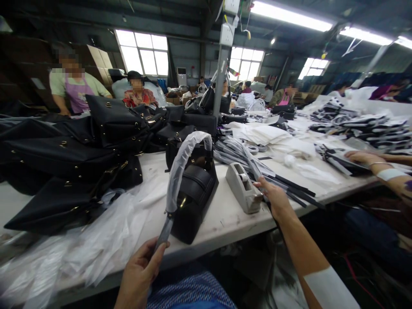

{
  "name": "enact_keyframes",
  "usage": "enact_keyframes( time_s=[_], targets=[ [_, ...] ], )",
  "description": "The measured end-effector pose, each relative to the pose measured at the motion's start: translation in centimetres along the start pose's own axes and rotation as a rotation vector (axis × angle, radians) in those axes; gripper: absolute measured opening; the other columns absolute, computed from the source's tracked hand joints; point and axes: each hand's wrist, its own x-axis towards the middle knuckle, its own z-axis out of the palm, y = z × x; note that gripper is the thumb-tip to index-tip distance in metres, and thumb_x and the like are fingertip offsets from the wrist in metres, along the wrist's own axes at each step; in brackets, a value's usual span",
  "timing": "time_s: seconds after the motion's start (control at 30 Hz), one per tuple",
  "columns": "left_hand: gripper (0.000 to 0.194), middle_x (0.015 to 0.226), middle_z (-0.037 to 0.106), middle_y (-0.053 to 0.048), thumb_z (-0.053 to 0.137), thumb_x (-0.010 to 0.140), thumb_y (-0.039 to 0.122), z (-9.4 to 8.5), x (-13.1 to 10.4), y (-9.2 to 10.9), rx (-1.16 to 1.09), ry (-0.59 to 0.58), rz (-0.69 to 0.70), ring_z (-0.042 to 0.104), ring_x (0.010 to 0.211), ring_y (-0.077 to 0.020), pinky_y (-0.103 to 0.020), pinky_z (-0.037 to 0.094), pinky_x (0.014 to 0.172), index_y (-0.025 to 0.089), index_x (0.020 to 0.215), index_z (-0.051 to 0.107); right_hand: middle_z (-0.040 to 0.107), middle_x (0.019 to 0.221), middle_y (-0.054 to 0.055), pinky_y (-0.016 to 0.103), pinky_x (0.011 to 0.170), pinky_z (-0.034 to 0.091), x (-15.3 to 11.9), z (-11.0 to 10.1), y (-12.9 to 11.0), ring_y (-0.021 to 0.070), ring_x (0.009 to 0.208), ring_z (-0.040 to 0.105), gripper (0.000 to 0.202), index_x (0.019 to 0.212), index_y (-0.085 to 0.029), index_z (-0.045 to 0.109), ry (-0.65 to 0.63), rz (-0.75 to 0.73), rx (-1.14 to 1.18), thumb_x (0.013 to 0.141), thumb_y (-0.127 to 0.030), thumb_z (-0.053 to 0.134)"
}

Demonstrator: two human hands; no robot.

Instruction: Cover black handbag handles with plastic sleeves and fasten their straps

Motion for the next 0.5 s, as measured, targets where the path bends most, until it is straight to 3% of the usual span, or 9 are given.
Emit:
enact_keyframes(
  time_s=[0.1,0.2,0.37,0.5],
  targets=[
    [0.050,0.054,0.062,-0.001,0.080,0.064,0.055,-0.2,0.1,0.0,0.010,0.006,0.008,0.061,0.060,-0.0196,-0.023,0.046,0.049,0.014,0.093,0.076,0.075,0.111,0.010,0.033,0.095,0.051,-2.0,-1.0,-0.5,0.0266,0.118,0.061,0.045,0.085,-0.020,0.079,-0.011,0.044,0.083,0.068,-0.062,0.074],
    [0.049,0.057,0.064,-0.002,0.080,0.065,0.053,-0.2,0.1,-0.3,0.011,-0.011,0.008,0.063,0.062,-0.0204,-0.023,0.047,0.050,0.014,0.094,0.076,0.077,0.102,0.009,0.031,0.087,0.056,-3.7,-1.9,0.2,0.0249,0.102,0.069,0.047,0.087,-0.020,0.079,-0.005,0.110,0.129,0.059,-0.057,0.083],
    [0.045,0.069,0.071,-0.004,0.078,0.070,0.052,-0.3,-0.1,-0.6,-0.010,0.001,0.030,0.066,0.068,-0.0211,-0.023,0.050,0.055,0.015,0.096,0.075,0.076,0.076,0.010,0.030,0.062,0.060,-4.5,-2.3,3.3,0.0203,0.065,0.070,0.041,0.073,-0.017,0.078,0.011,0.261,0.144,0.044,-0.043,0.092],
    [0.040,0.087,0.076,-0.008,0.076,0.075,0.048,-0.6,0.0,-0.6,0.022,-0.069,0.072,0.069,0.084,-0.0232,-0.027,0.055,0.074,0.015,0.097,0.075,0.073,0.065,0.009,0.022,0.049,0.053,-5.9,-1.4,5.1,0.0161,0.057,0.064,0.037,0.064,-0.015,0.075,-0.008,0.337,0.096,0.042,-0.040,0.093]
  ],
)
